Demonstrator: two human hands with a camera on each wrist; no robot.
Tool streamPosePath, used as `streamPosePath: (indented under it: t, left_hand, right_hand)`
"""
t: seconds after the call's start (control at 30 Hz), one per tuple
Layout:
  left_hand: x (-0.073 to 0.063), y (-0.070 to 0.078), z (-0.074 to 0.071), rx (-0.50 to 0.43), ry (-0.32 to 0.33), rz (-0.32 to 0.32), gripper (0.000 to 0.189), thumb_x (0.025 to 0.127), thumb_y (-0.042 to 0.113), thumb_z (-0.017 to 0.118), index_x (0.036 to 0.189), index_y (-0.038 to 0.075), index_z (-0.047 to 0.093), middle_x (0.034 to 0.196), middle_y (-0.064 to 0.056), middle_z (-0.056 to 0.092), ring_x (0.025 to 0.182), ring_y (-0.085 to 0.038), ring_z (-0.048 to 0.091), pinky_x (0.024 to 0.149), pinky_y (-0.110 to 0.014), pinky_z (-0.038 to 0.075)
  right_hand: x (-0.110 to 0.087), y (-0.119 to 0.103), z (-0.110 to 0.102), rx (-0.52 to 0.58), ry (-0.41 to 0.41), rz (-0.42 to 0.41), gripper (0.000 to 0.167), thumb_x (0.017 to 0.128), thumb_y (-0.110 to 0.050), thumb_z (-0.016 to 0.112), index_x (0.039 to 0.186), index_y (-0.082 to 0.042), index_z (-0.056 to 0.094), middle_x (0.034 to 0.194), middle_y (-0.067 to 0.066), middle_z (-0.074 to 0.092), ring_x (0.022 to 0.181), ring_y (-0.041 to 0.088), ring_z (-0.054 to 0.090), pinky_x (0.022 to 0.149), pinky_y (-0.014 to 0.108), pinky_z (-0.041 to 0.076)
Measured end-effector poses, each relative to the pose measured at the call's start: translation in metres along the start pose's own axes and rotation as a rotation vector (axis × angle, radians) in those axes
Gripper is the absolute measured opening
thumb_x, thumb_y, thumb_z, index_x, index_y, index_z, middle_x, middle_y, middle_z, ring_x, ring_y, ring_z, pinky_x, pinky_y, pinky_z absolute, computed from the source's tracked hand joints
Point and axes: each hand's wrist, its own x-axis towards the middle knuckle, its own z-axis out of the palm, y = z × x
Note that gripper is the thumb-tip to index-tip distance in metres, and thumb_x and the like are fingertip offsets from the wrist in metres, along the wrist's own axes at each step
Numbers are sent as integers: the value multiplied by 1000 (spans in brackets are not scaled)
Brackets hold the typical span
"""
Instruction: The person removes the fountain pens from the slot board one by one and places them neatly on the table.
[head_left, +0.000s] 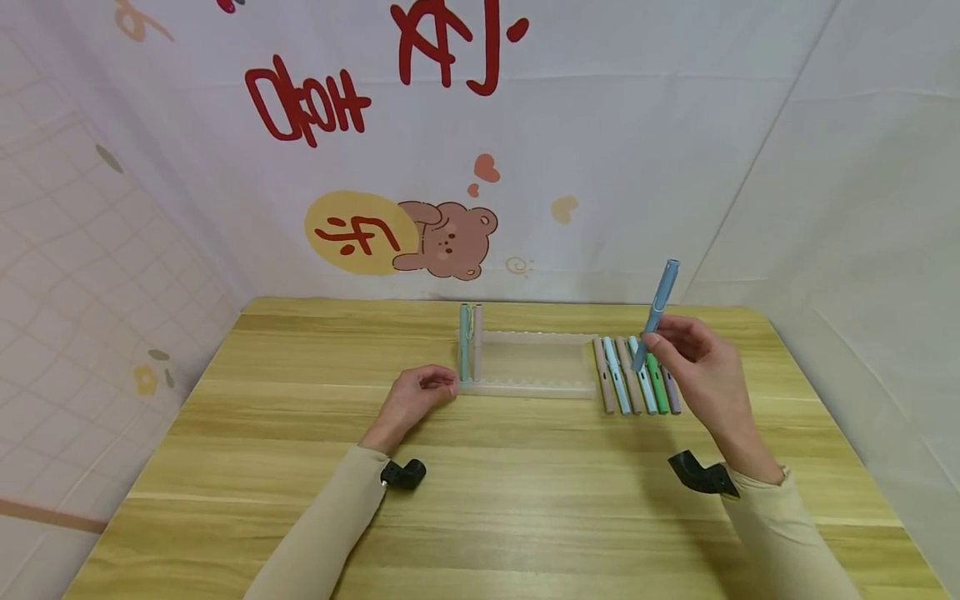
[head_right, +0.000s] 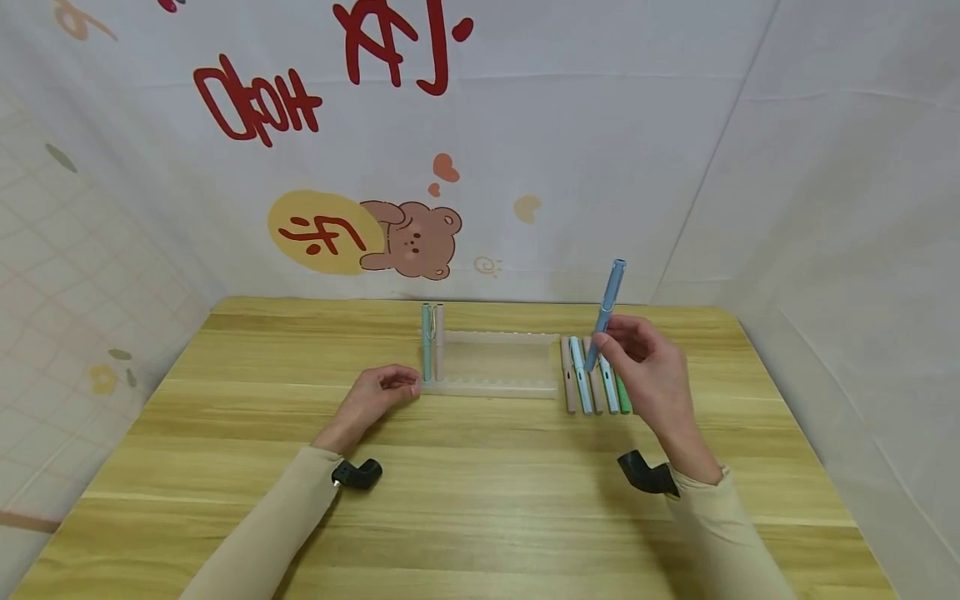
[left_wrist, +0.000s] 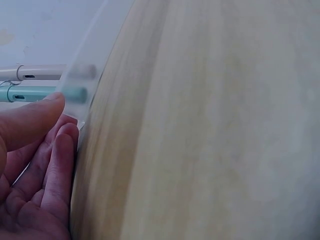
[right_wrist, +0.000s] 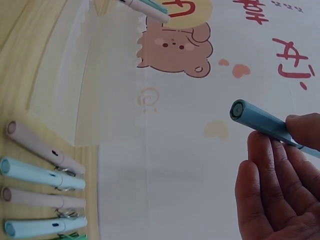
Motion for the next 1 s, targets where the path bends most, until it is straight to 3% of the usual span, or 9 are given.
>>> streamPosePath:
  t: [0.53,1.0]
  left_hand:
    - [1,4,0,-23,1,-25,21,95,13,75,115,7,75,106,-5,73,98,-17,65,91,-34,49]
    - [2,2,-1,-3,-4,-15,22,96,15,75,116,8,75,108,-5,73,101,-19,66,92,-35,48]
  right_hand:
    - [-2,25,-27,-75,25,91,40,100,-27,71,129,0,65,102,-18,72,93,-3,69,80,12,52]
    - [-4,58,-43,-97,4,107,42,103,-24,67,130,7,61,101,-20,70,91,-4,67,74,15,55]
